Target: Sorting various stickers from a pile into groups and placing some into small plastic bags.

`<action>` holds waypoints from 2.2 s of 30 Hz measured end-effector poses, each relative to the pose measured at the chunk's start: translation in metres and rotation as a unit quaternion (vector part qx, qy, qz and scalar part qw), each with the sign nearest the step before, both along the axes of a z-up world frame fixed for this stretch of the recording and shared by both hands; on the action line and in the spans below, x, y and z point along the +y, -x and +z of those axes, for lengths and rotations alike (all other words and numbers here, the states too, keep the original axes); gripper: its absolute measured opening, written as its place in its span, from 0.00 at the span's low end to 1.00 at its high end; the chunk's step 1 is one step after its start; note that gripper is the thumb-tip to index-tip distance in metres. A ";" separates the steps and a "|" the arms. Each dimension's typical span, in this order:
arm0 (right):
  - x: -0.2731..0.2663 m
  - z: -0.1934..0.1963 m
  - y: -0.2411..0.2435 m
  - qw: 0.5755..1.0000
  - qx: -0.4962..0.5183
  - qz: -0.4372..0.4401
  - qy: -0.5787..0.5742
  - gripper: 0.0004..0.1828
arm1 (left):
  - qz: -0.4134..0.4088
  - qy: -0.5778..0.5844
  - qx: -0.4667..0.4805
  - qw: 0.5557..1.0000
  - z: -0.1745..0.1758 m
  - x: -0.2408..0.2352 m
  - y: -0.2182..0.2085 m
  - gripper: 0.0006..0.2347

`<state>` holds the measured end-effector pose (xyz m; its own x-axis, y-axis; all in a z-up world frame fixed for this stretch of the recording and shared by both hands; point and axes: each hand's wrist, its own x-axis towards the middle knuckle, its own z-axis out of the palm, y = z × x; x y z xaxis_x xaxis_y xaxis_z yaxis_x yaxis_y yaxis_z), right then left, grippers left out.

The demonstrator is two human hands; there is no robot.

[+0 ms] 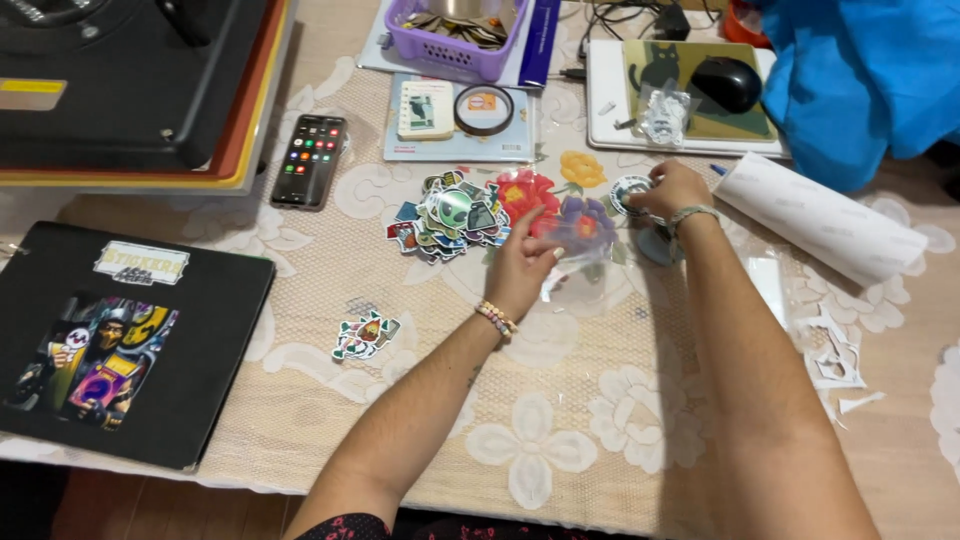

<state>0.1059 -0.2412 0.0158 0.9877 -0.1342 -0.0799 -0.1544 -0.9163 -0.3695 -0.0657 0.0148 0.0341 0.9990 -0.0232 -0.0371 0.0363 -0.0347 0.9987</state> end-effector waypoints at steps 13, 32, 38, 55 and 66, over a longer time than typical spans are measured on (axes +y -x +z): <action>0.039 0.064 0.095 0.891 0.057 0.130 -0.431 0.20 | 0.028 -0.008 0.026 0.999 -0.054 0.001 -0.028 0.10; 0.048 0.043 0.103 0.922 -0.023 0.101 -0.374 0.16 | 0.025 0.149 0.018 0.988 -0.036 0.000 -0.020 0.10; 0.025 0.033 0.087 0.898 -0.110 0.058 -0.422 0.16 | 0.027 0.173 0.020 0.984 -0.045 -0.002 -0.021 0.11; 0.062 0.031 0.092 0.949 -0.072 0.168 -0.256 0.18 | 0.026 0.088 -0.002 0.996 -0.013 0.008 -0.005 0.09; 0.059 0.053 0.061 0.928 0.106 0.231 -0.273 0.12 | 0.039 0.190 -0.037 0.980 -0.049 0.011 -0.024 0.14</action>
<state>0.0450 -0.1823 0.0688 0.8836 0.4180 -0.2110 0.0856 -0.5872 -0.8049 -0.0418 0.0260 -0.0151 0.9979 0.0560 0.0318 -0.0490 0.3411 0.9387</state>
